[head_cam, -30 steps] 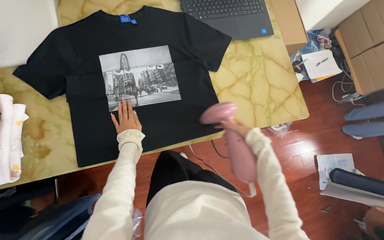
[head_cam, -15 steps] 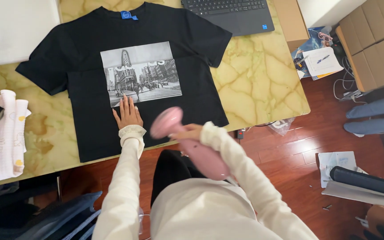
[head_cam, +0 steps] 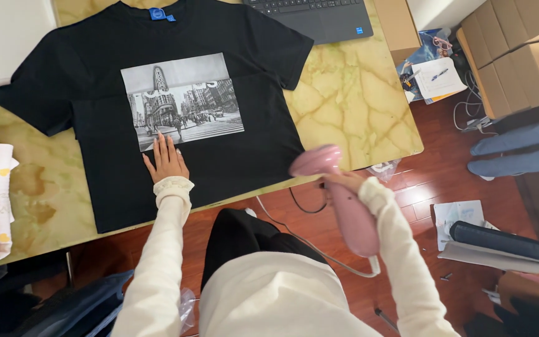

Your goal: Using a handheld garment steamer to remove wrinkles from a black t-shirt on a flat surface while smoothing the fabric by hand.

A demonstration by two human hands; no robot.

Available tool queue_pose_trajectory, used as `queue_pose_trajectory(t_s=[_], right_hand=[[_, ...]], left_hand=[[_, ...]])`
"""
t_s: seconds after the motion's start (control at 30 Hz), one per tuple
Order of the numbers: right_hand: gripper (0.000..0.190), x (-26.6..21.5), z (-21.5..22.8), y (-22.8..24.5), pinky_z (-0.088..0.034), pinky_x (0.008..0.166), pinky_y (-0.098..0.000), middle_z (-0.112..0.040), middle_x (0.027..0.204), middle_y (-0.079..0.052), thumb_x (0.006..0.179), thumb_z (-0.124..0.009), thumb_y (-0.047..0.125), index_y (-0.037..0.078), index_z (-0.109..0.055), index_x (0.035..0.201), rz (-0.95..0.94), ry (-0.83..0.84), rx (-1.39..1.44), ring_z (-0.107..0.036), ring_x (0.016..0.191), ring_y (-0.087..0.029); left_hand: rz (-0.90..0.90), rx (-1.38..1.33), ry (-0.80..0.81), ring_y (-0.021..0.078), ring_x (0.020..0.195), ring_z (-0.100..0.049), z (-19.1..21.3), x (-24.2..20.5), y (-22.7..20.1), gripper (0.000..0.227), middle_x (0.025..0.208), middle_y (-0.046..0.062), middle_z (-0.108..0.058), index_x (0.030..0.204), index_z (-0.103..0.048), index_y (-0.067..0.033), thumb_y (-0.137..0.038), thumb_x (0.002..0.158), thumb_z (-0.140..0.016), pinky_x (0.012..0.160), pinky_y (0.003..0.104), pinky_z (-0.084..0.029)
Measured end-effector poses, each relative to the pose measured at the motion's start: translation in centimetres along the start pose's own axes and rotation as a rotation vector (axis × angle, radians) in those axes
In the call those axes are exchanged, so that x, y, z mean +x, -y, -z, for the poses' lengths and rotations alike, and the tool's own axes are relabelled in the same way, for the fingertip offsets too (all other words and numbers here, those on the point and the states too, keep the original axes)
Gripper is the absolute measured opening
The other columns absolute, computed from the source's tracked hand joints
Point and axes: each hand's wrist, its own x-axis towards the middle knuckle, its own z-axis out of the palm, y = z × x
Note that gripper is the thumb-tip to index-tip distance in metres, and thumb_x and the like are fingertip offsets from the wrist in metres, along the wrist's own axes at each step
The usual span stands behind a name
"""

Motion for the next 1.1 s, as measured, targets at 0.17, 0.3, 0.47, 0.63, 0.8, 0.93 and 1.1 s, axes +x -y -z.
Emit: queue_pose_trajectory(t_s=[0.17, 0.3, 0.47, 0.63, 0.8, 0.93, 1.1], right_hand=[[0.083, -0.2, 1.3, -1.4, -0.040, 0.092, -0.0279, -0.044, 0.128, -0.015, 0.061, -0.061, 0.054, 0.015, -0.037, 0.131, -0.142, -0.147, -0.062, -0.046, 0.114, -0.025], [0.095, 4.0, -3.8, -2.3, -0.035, 0.099, -0.0320, -0.042, 0.131, -0.010, 0.049, -0.069, 0.068, 0.028, -0.040, 0.130, -0.061, -0.168, -0.295, -0.043, 0.118, -0.026], [0.075, 3.8, -13.5, 3.5, -0.045, 0.079, -0.0393, -0.051, 0.113, -0.017, 0.054, -0.075, 0.045, 0.012, -0.054, 0.118, 0.055, 0.272, -0.002, -0.052, 0.099, -0.031], [0.050, 7.3, -16.2, 2.8, -0.053, 0.055, -0.0511, -0.057, 0.067, -0.031, 0.076, -0.070, 0.023, -0.004, -0.047, 0.112, 0.053, 0.719, 0.384, -0.062, 0.062, -0.043], [0.054, 6.1, -7.6, 1.2, -0.050, 0.078, -0.0395, -0.059, 0.103, -0.020, 0.071, -0.070, 0.030, -0.008, -0.056, 0.107, 0.141, 0.307, 0.204, -0.059, 0.093, -0.027], [0.070, 2.5, -2.8, 1.6, -0.050, 0.076, -0.0383, -0.060, 0.102, -0.022, 0.061, -0.073, 0.040, -0.005, -0.055, 0.112, 0.064, 0.103, 0.221, -0.059, 0.088, -0.026], [0.090, 2.7, -0.7, -0.2, -0.051, 0.069, -0.0495, -0.058, 0.094, -0.030, 0.056, -0.080, 0.036, -0.001, -0.035, 0.125, -0.054, -0.166, 0.378, -0.062, 0.079, -0.037]], left_hand=[[-0.008, 0.015, -0.006, 0.0209, 0.132, -0.023, 0.4, 0.0, 0.0, 0.040, 0.144, 0.005, -0.027, 0.135, -0.037, -0.0108, -0.025, 0.098, -0.027, 0.103, 0.051, -0.008], [-0.006, 0.019, -0.016, 0.0207, 0.131, -0.024, 0.4, 0.0, -0.2, 0.039, 0.143, 0.005, -0.029, 0.133, -0.039, -0.0107, -0.025, 0.098, -0.028, 0.103, 0.050, -0.009], [-0.018, 0.005, -0.004, 0.0203, 0.131, -0.023, -0.2, -0.1, 0.4, 0.041, 0.143, 0.005, -0.027, 0.135, -0.036, -0.0118, -0.026, 0.098, -0.026, 0.103, 0.050, -0.009], [-0.006, 0.003, 0.001, 0.0198, 0.131, -0.022, -0.4, 0.1, 0.4, 0.041, 0.144, 0.004, -0.025, 0.136, -0.033, -0.0134, -0.026, 0.097, -0.026, 0.103, 0.050, -0.008], [-0.001, -0.009, 0.015, 0.0200, 0.132, -0.022, 0.3, 0.0, 0.0, 0.041, 0.144, 0.004, -0.025, 0.135, -0.034, -0.0122, -0.027, 0.098, -0.026, 0.103, 0.050, -0.008], [0.011, -0.010, 0.063, 0.0184, 0.132, -0.020, 1.1, 0.2, -0.3, 0.041, 0.145, 0.003, -0.024, 0.135, -0.034, -0.0121, -0.026, 0.098, -0.025, 0.105, 0.049, -0.008], [0.038, -0.018, 0.075, 0.0183, 0.133, -0.019, 1.4, 0.2, -0.6, 0.041, 0.145, 0.002, -0.023, 0.135, -0.035, -0.0125, -0.027, 0.098, -0.024, 0.106, 0.049, -0.007]])
